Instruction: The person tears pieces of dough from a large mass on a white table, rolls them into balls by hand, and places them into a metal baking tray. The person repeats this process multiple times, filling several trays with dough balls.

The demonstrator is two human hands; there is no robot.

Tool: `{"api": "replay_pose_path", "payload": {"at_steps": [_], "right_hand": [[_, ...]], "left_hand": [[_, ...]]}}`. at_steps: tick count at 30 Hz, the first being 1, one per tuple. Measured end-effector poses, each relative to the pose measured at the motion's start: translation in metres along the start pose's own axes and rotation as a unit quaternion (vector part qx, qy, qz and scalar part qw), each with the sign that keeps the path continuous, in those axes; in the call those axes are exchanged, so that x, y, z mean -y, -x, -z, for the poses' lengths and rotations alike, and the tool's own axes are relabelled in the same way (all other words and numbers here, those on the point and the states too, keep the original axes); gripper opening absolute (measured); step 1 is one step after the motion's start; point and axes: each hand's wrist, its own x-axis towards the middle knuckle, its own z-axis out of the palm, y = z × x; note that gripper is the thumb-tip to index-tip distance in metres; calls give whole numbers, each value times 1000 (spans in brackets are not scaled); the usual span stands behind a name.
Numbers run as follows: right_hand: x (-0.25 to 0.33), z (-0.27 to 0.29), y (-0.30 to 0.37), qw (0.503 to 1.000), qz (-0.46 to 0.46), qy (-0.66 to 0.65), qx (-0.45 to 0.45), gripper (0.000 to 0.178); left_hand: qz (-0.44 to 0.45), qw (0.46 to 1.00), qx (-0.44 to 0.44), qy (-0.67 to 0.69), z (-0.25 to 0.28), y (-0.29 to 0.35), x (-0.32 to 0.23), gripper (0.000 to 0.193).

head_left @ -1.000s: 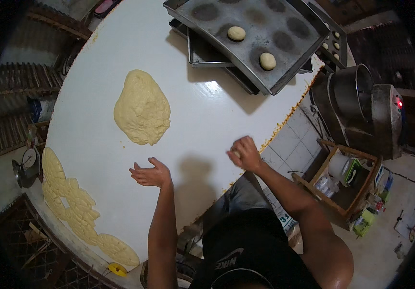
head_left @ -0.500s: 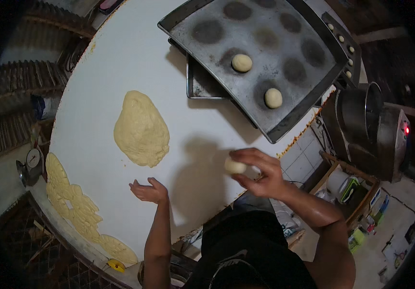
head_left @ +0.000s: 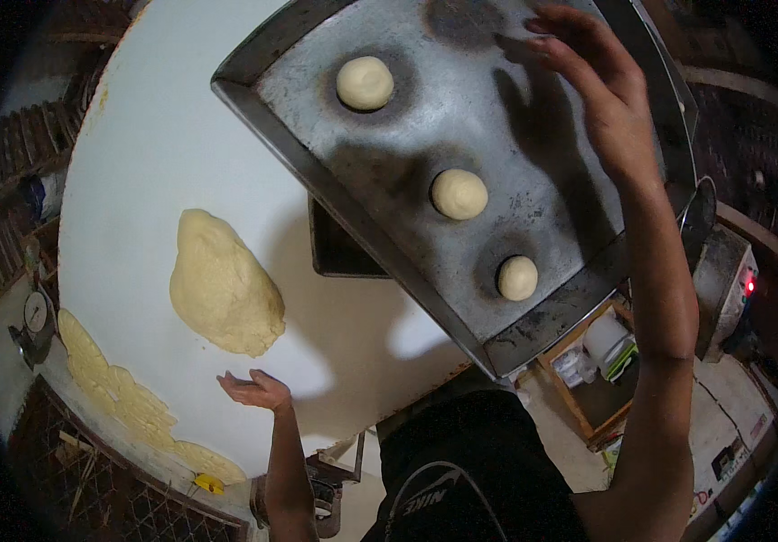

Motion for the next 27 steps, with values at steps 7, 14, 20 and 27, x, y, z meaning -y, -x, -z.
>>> {"api": "replay_pose_path", "payload": {"at_steps": [7,14,20,27], "right_hand": [[26,51,114,977,-123,175,-8,28],[58,-13,117,972,-1,219,80,29],[106,-66,165,998,51,17,-45,16],[103,-228,295,981,33,16,190,10]], "left_hand": [[37,999,15,-2,3,1,2,70],[-24,999,5,29,-1,-5,1,70],[-38,984,110,-135,18,-13,-16,79],[28,983,124,-133,24,-15,-13,94]]}}
